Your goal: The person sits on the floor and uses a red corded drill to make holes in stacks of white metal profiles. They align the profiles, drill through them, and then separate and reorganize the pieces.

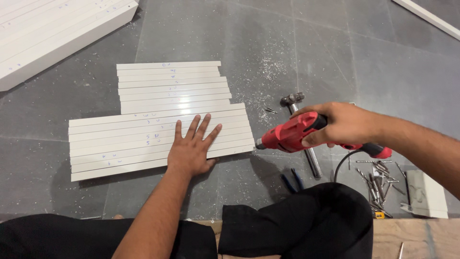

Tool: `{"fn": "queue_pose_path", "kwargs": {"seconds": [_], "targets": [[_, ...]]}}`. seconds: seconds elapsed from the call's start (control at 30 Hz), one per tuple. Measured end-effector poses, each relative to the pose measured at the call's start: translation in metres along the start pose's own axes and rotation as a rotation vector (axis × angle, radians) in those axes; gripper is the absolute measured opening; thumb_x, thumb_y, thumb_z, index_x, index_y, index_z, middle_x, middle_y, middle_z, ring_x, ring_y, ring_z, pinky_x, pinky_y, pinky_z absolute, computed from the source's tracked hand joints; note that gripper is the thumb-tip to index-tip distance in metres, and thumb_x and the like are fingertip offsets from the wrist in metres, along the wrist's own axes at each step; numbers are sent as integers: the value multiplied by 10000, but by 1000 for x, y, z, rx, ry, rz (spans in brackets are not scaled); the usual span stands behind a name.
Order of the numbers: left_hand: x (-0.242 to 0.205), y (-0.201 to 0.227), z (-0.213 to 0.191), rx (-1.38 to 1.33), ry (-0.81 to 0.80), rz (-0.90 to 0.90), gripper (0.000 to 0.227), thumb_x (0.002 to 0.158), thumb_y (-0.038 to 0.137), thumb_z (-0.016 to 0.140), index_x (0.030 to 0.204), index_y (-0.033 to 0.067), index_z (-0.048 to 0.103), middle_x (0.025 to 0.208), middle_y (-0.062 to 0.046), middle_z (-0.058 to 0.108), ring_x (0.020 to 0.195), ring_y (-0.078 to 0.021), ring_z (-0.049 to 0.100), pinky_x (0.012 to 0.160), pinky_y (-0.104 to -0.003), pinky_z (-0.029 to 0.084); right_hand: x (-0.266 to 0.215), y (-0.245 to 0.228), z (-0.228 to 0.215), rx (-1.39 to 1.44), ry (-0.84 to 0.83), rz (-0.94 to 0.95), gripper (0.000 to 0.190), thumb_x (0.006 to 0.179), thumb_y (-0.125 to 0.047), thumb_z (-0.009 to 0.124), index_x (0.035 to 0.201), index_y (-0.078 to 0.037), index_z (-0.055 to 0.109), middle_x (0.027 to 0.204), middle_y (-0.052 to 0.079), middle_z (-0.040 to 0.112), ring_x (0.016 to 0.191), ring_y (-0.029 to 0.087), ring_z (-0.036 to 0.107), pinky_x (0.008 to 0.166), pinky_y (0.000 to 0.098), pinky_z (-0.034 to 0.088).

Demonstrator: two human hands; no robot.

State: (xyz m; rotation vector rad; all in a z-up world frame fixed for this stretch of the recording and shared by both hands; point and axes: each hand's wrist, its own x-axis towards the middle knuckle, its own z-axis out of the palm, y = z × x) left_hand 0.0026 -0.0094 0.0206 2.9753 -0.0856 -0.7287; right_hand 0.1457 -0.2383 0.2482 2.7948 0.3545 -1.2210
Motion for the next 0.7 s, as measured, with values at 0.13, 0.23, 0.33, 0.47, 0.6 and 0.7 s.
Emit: {"fn": "queue_pose_path", "kwargs": {"seconds": [0.13,0.23,0.33,0.47,0.6,0.7], "targets": [[0,1,0,9,13,-2,937,914,721,478,1612,422,-71,1724,5,-119,1577,-232,-62,1241,-608,-23,-3,-3,-1,-21,-11,-1,729,723,-446,870,1394,-334,609,948,54,794,766,221,707,771,395,555],[-1,1,0,10,17,-7,948,907,724,491,1613,417,-64,1723,2,-110,1579,-234,-56,1238,-608,-16,-4,-3,-1,4,-17,19,719,731,-430,871,1394,-332,611,942,78,791,754,235,689,749,420,557],[0,1,1,2,19,-5,944,906,718,500,1612,426,-55,1724,3,-103,1579,-234,-47,1239,-609,-12,-3,0,1,3,5,-19,731,719,-428,881,1389,-324,607,968,52,791,781,207,720,771,397,560],[-1,1,3,-8,48,-6,947,902,708,515,1614,425,-42,1723,2,-94,1576,-237,-38,1237,-616,-11,2,11,6,34,1,6,721,729,-424,881,1389,-332,606,979,68,796,788,232,725,780,411,569],[0,1,3,-7,58,-5,949,899,702,525,1615,420,-31,1723,1,-89,1578,-240,-37,1234,-615,-9,7,23,8,86,45,-146,710,701,-364,867,1368,-271,644,1033,50,792,867,169,714,821,362,548],[0,1,2,1,43,-4,945,905,706,515,1616,418,-38,1724,-1,-94,1579,-240,-43,1236,-615,-11,8,26,8,133,28,-80,683,716,-354,866,1357,-275,647,1018,59,792,806,198,720,783,372,567]]}}
